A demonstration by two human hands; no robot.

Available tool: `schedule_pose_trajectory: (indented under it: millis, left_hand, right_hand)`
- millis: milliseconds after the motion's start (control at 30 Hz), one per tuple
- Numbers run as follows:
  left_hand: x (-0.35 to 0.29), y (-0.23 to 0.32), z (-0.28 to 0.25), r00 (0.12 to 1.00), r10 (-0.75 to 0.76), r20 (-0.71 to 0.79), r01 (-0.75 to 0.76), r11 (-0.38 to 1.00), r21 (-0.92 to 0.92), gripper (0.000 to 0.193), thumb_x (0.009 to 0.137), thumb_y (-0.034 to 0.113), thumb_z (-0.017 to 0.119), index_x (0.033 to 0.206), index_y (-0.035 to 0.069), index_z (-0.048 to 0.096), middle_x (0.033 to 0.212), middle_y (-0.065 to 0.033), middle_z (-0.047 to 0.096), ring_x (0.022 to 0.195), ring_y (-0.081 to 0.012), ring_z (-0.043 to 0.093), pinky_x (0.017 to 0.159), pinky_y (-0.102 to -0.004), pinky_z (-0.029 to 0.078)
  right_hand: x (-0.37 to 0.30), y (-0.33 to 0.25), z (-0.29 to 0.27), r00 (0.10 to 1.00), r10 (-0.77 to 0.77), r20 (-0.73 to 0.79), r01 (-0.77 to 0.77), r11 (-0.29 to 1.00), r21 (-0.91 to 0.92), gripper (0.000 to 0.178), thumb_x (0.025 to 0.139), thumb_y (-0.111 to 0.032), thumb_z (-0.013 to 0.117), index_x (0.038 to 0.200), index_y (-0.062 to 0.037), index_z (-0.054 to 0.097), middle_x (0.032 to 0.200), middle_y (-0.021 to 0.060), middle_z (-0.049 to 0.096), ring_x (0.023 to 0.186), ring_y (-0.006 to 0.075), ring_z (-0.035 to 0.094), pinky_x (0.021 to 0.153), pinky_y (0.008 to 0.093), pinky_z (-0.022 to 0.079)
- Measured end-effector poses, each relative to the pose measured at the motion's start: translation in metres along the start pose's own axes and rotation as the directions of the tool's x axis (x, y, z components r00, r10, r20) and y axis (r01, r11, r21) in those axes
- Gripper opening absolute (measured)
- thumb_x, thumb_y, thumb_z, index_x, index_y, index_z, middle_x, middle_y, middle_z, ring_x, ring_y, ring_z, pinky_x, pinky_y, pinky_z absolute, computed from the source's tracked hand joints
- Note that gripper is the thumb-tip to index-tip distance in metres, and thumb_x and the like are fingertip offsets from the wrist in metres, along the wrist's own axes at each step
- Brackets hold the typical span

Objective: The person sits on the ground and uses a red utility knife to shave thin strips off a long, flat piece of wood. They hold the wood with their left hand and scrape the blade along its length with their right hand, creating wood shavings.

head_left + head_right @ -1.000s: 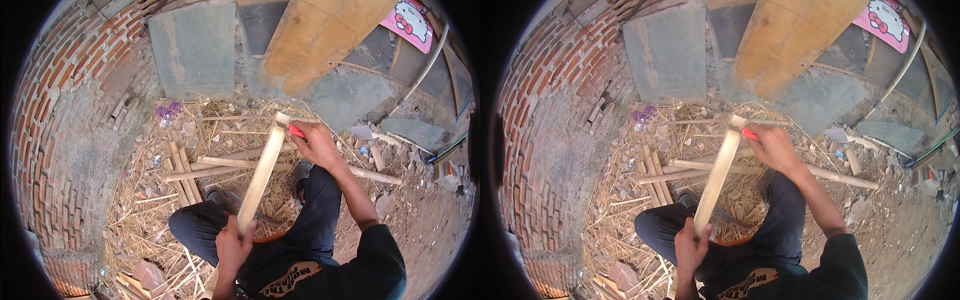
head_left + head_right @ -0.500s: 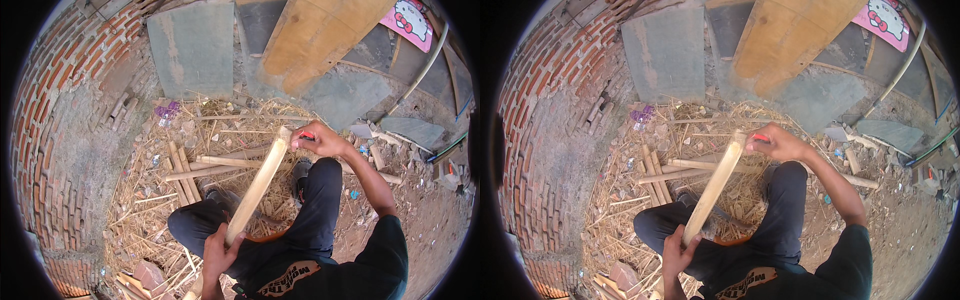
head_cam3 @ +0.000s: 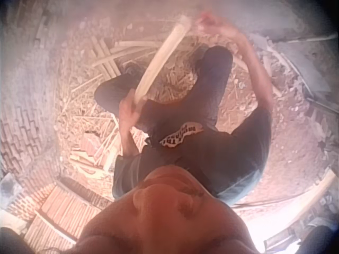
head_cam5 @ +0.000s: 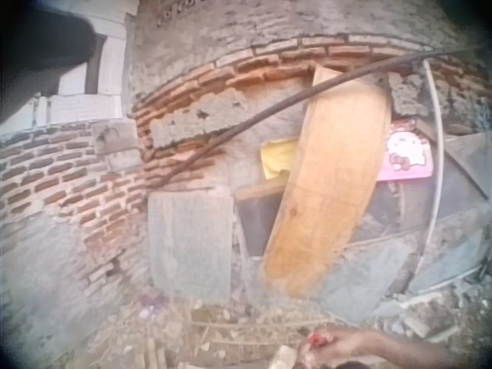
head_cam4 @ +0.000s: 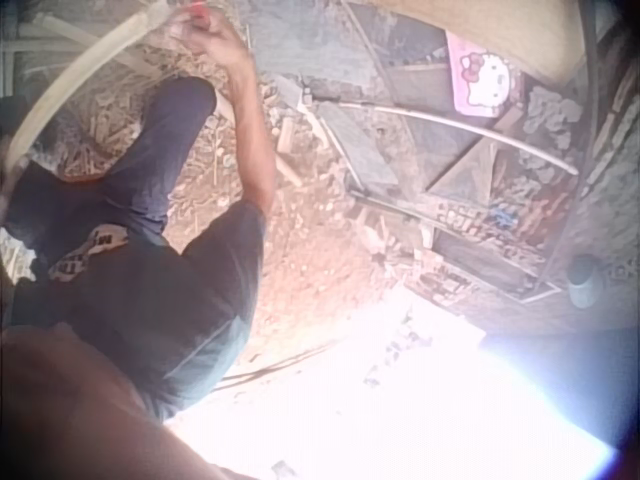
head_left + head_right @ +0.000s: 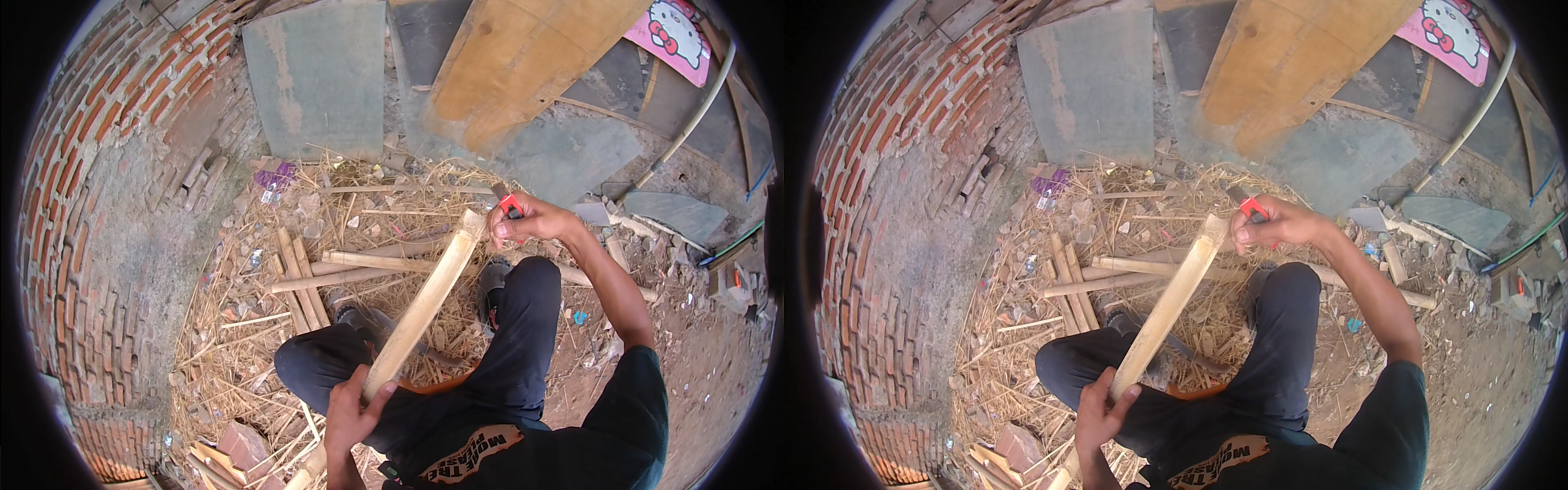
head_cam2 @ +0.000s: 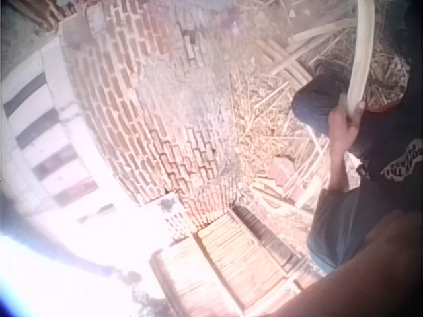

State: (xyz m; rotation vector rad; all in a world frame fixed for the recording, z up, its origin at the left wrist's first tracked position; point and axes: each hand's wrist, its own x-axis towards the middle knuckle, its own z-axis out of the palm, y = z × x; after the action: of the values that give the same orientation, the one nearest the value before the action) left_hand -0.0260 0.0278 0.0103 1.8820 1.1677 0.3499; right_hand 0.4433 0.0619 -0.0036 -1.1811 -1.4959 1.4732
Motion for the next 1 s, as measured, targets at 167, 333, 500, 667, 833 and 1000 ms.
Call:
schedule_pose_trajectory:
  millis: [167,333,500,667,833,1000]
  left_hand:
    - [0.0,-0.006,-0.006,1.0,0.024,0.02,-0.024,0.999,0.024,0.032,0.098,0.028,0.082,0.093,0.002,0.063,0.058,-0.0078,0.052,0.049,-0.0168,0.048,0.05,-0.0349,0.036]
    - [-0.003,-0.004,-0.004,0.996,0.015,-0.085,-0.009,0.997,0.073,0.032,0.096,0.028,0.083,0.094,0.002,0.066,0.058,-0.0079,0.053,0.048,-0.018,0.05,0.05,-0.0356,0.037]
    - [-0.009,0.006,-0.015,0.999,0.001,-0.047,0.004,0.995,0.103,0.03,0.095,0.027,0.084,0.094,0.002,0.067,0.056,-0.0076,0.054,0.046,-0.018,0.05,0.048,-0.0352,0.036]
    - [-0.011,0.011,-0.026,1.0,-0.017,0.02,0.016,0.998,0.068,0.029,0.095,0.025,0.084,0.093,0.002,0.066,0.056,-0.0058,0.051,0.046,-0.0145,0.046,0.048,-0.0332,0.033]
    - [-0.013,0.003,-0.035,0.992,-0.024,0.126,0.025,1.0,-0.013,0.031,0.094,0.025,0.085,0.092,0.001,0.066,0.059,-0.0066,0.051,0.05,-0.0141,0.046,0.049,-0.034,0.034]
    - [-0.016,-0.009,-0.045,0.979,0.013,0.202,-0.008,1.0,-0.024,0.033,0.096,0.03,0.085,0.095,0.002,0.068,0.061,-0.0106,0.056,0.049,-0.0205,0.054,0.05,-0.0373,0.038]
  right_hand:
    - [-0.006,0.015,-0.016,0.992,-0.032,0.121,0.011,0.985,0.173,0.031,0.106,-0.031,0.072,0.096,-0.0024,0.075,0.077,-0.002,0.063,0.057,0.005,0.041,0.053,0.0268,0.029]
    - [-0.005,-0.002,-0.016,0.993,0.084,-0.086,-0.086,0.996,-0.023,0.028,0.101,-0.031,0.077,0.094,-0.0033,0.075,0.084,0.0033,0.072,0.063,0.0073,0.049,0.055,0.0274,0.035]
    - [-0.011,-0.007,-0.023,1.0,0.026,0.0,-0.026,0.997,-0.067,0.031,0.103,-0.034,0.074,0.094,-0.0041,0.076,0.079,-0.0004,0.068,0.062,0.0062,0.049,0.055,0.0256,0.036]
    - [-0.011,0.004,-0.03,0.998,-0.014,0.057,0.011,0.999,0.048,0.036,0.098,-0.037,0.079,0.086,-0.0028,0.075,0.081,0.005,0.072,0.067,0.0097,0.057,0.057,0.0283,0.04]
    - [-0.011,0.013,-0.029,0.979,-0.162,0.12,0.15,0.983,0.108,0.046,0.093,-0.041,0.081,0.08,0.0034,0.075,0.069,0.0108,0.072,0.06,0.02,0.066,0.057,0.0339,0.047]
    - [-0.006,0.001,-0.03,0.932,-0.182,0.314,0.168,0.983,0.07,0.046,0.096,-0.038,0.078,0.081,0.0051,0.077,0.07,0.0147,0.075,0.059,0.0244,0.071,0.055,0.037,0.051]
